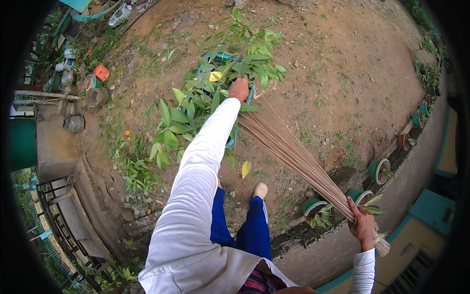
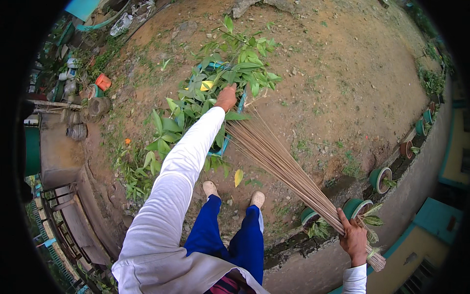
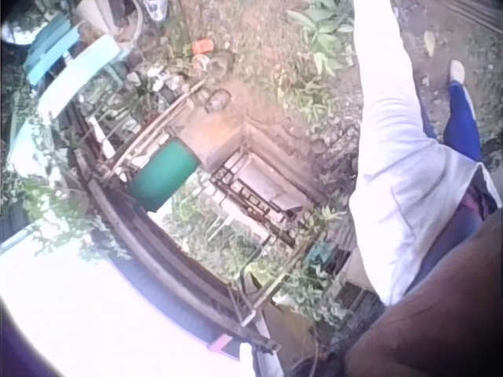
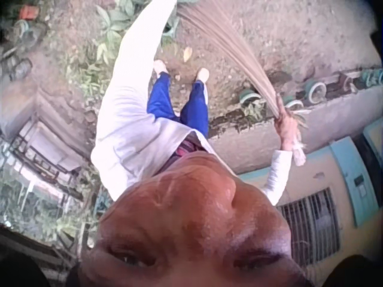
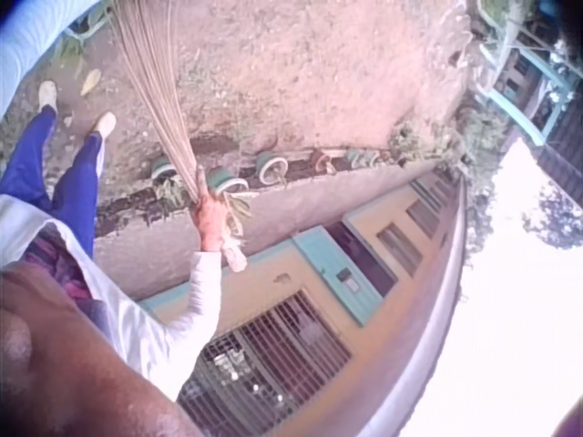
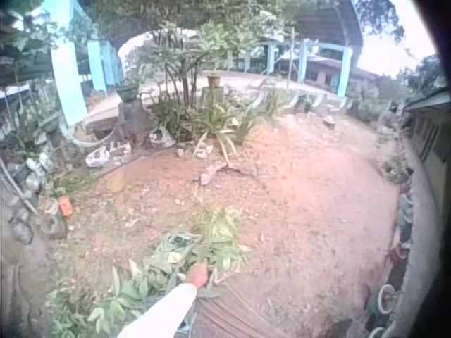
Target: The person sweeps a dirt yard with a traditional broom, gathering leaves and debris into a pile. They then pick up the debris by hand and place it into a blue plastic bin, repeating the process across different areas of the yard.
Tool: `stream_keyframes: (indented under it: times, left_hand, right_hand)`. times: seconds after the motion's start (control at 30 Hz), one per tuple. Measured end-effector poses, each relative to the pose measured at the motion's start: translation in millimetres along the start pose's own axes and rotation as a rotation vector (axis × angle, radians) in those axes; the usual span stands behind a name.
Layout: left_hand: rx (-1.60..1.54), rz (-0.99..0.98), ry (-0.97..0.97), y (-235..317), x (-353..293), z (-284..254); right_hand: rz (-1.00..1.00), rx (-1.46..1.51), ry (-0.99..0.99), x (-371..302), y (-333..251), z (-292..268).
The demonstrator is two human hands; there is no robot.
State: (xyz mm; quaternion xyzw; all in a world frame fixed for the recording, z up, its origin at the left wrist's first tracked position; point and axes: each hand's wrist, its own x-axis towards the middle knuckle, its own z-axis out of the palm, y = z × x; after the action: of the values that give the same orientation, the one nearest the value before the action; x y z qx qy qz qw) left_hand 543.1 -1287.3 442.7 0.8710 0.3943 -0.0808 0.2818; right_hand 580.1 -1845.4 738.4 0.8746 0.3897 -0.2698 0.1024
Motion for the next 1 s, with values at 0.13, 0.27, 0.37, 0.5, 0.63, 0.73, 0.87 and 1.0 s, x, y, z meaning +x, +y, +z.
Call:
stream_keyframes:
  times: [0.13,0.27,0.37,0.5,0.63,0.73,0.87,1.0]
  left_hand:
    - [-0.041,0.026,0.079,-9.7,-42.4,-48.1]
    - [0.113,0.001,0.135,-83.6,-47.4,-60.4]
    - [0.188,-0.082,0.067,-114.2,-42.4,-49.7]
    - [0.199,-0.180,0.096,-148.4,-34.5,35.0]
    - [0.348,-0.135,0.037,-133.2,-52.9,94.9]
    - [0.579,-0.088,0.033,-180.6,-41.6,130.8]
    - [0.535,-0.055,-0.015,-183.2,-23.0,152.8]
    - [0.460,-0.258,-0.127,-171.7,-3.3,174.9]
  right_hand:
    - [0.039,0.102,-0.005,-14.9,15.3,-0.3]
    - [0.118,0.070,-0.041,-39.5,36.5,-25.2]
    - [0.141,-0.119,0.161,-66.9,61.9,-44.9]
    - [0.191,-0.149,0.321,-100.0,93.2,-57.2]
    - [0.341,-0.062,0.415,-133.5,92.9,-33.5]
    - [0.360,0.068,0.425,-120.3,84.9,-14.2]
    - [0.242,0.068,0.340,-81.7,35.0,5.5]
    - [0.241,0.061,0.113,2.1,-48.1,1.5]
